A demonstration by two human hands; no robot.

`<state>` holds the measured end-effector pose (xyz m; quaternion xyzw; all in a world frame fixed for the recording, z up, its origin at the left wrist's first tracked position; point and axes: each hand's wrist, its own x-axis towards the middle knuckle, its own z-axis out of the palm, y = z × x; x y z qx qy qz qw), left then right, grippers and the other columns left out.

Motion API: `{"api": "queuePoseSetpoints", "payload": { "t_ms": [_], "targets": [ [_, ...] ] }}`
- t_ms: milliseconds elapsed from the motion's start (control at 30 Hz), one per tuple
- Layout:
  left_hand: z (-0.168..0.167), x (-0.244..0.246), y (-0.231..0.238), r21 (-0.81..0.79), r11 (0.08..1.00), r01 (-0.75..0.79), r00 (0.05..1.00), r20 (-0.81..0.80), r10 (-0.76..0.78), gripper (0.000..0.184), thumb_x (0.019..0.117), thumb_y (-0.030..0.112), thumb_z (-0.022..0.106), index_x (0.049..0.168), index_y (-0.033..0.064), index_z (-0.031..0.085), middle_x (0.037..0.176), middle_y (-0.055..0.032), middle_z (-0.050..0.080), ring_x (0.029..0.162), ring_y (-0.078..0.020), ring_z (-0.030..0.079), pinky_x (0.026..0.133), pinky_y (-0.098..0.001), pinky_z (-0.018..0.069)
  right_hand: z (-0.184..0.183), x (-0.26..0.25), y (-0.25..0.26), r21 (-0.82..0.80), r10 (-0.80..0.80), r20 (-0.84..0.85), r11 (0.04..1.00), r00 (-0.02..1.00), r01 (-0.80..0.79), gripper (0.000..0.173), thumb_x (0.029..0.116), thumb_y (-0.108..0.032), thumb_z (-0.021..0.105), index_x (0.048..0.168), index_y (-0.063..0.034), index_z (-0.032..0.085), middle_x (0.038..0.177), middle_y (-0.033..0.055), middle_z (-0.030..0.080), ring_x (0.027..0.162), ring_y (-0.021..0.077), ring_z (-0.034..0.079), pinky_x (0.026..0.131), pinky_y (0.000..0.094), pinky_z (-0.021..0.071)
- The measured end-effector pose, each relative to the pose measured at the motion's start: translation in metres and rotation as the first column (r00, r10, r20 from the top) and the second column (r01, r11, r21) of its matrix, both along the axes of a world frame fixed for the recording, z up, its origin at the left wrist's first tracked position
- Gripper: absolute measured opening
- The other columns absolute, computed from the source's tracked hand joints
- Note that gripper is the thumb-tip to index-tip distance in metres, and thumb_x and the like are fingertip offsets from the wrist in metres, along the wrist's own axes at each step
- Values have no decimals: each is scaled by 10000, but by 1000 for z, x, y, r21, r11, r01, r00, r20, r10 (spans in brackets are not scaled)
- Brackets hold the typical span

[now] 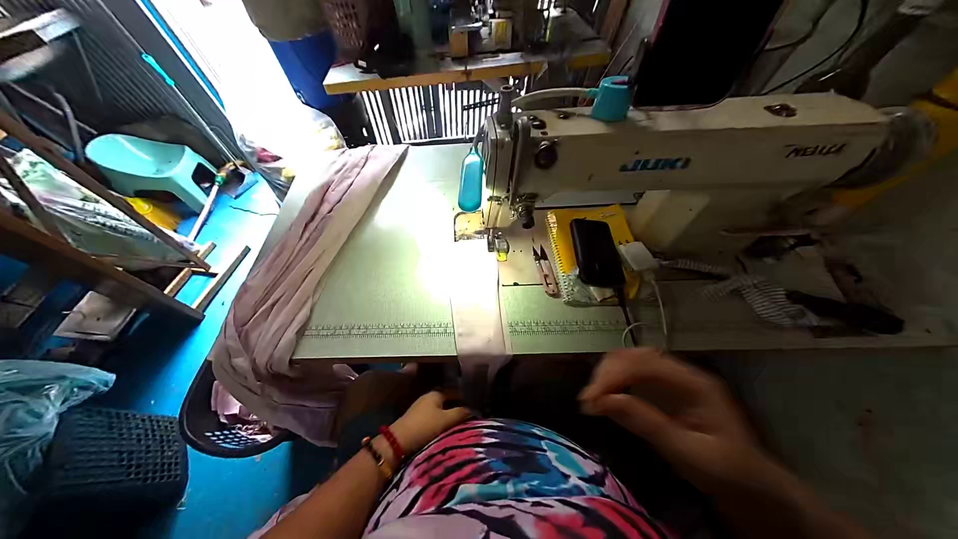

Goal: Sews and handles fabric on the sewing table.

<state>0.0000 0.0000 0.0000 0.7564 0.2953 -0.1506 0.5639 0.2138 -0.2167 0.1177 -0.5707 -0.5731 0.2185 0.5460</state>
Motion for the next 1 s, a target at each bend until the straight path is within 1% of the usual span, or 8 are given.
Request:
{"api": "queuePoseSetpoints", "payload": {
  "t_ms": [67, 133, 200, 300, 533, 700, 900, 1000],
  "targets": [
    [-14, 16, -4, 15, 1000, 21, 998, -66, -20, 380, 964, 234, 687, 1293, 46, 657, 1245, -139, 685, 1175, -233, 642, 1060, -454, 481, -62, -8, 8, -373, -27, -54, 928, 998, 5, 221, 988, -193, 604, 988, -23, 745, 954, 80, 725, 880, 132, 699, 835, 331, 594],
    [-28, 33, -7, 52, 997, 59, 997, -48, -56, 526, 943, 242, 727, 1391, 22, 562, 1270, -172, 657, 1164, -260, 645, 1040, -441, 501, -104, -6, 25, -680, -100, -22, 731, 995, 59, 281, 1008, -168, 603, 1187, 27, 698, 1145, 180, 714, 1079, 253, 688, 1003, 433, 530],
    [-39, 49, -10, 91, 991, 96, 994, -67, -90, 601, 952, 260, 719, 1451, 6, 499, 1320, -211, 627, 1204, -308, 631, 1059, -481, 491, -131, -2, 48, -773, -152, 55, 620, 987, 138, 411, 1024, -197, 613, 1374, 18, 598, 1298, 222, 660, 1236, 317, 628, 1111, 472, 459],
    [-49, 64, -9, 148, 983, 105, 993, -75, -95, 436, 987, 271, 676, 1320, -3, 609, 1271, -209, 654, 1184, -319, 641, 1055, -507, 486, -158, 2, 81, -817, -93, 168, 544, 981, 191, 571, 1020, -389, 611, 1410, 27, 565, 1398, 264, 589, 1362, 395, 521, 1170, 578, 354],
    [-48, 20, 1, 41, 995, -94, 995, 47, 92, 280, 1056, 154, 550, 1206, -72, 618, 1161, -212, 646, 1071, -264, 631, 993, -435, 495, -197, -11, 95, -654, 86, 59, 756, 995, -26, 378, 1027, -260, 619, 1175, 77, 706, 1199, 263, 696, 1184, 369, 650, 1091, 515, 459],
    [-33, -49, -6, 141, 926, -351, 903, 313, 295, 313, 1058, 131, 442, 1183, -105, 606, 1096, -208, 662, 1032, -232, 648, 971, -414, 514, -190, -29, 96, -637, 54, -108, 763, 993, -111, 344, 1048, -183, 570, 1241, 88, 658, 1230, 263, 677, 1194, 340, 644, 1093, 489, 460],
    [59, -90, -8, 334, 788, -518, 723, 663, 194, 252, 1058, 245, 490, 1070, 25, 613, 870, 30, 637, 780, 21, 602, 742, -194, 534, -128, -46, 72, -270, 302, -385, 867, 872, -420, 229, 990, -77, 563, 1101, 84, 683, 1044, 107, 723, 989, 69, 668, 940, 286, 539],
    [114, -102, -14, 372, 833, -408, 754, 652, 78, 274, 1000, 120, 599, 1221, -39, 572, 806, -23, 673, 662, -41, 622, 640, -258, 549, -76, -58, 69, -189, 366, -277, 886, 888, -424, 181, 975, -75, 612, 941, 83, 695, 885, 77, 689, 857, 60, 628, 827, 272, 519]
  ]
}}
